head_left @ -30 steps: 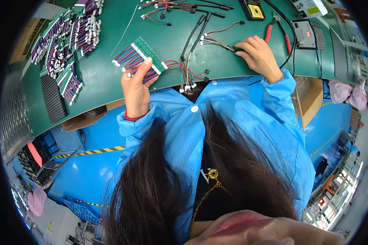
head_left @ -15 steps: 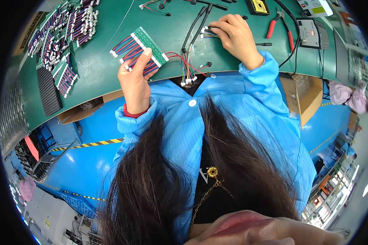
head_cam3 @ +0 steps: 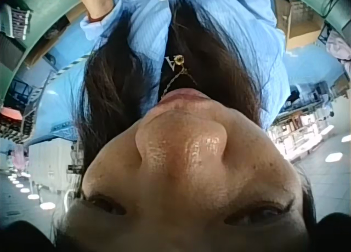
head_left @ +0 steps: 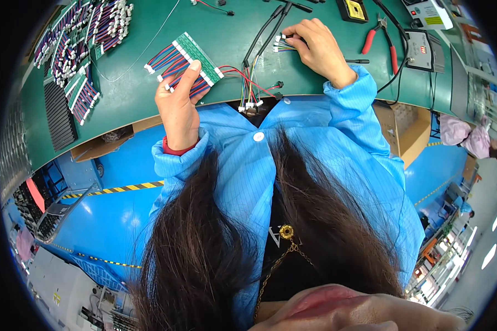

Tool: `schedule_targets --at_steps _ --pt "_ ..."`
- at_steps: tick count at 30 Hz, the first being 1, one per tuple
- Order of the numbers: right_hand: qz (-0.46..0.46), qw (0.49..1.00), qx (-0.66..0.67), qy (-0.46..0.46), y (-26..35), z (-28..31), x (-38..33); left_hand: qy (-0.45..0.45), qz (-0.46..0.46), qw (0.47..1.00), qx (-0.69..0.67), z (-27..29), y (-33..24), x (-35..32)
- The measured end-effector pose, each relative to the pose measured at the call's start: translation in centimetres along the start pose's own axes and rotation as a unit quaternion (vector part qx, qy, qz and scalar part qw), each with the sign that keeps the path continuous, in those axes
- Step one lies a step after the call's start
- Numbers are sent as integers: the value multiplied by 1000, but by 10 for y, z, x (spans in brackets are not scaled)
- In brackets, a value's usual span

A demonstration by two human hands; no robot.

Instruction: Assembling wiring harnesses by plugging colored wires into connectors on a printed circuit board.

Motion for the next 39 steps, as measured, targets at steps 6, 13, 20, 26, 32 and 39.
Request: schedule_targets --at_steps 6,13,20,26,32,39 --pt "13 998 66 15 -1 9 6 5 5 1000 -8 -1 5 1" --pt "-25 989 146 -7 -3 9 -3 25 22 999 -16 -9 3 -6" --pt "-136 870 473 9 28 29 0 70 42 996 -22 -23 -3 -14" --pt "-158 796 547 205 58 38 13 87 21 996 -4 -32 -5 -23" --pt "-143 784 543 264 65 32 18 94 -33 994 53 -41 -9 -29" --pt "-151 757 568 285 57 19 14 114 -105 987 42 -47 -9 -32"
Point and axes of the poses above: each hand's wrist, its own x-axis towards the middle knuckle, its own z-axis out of the back of the hand, y = z × x, the point moved 1 cm from there along x, towards the middle knuckle
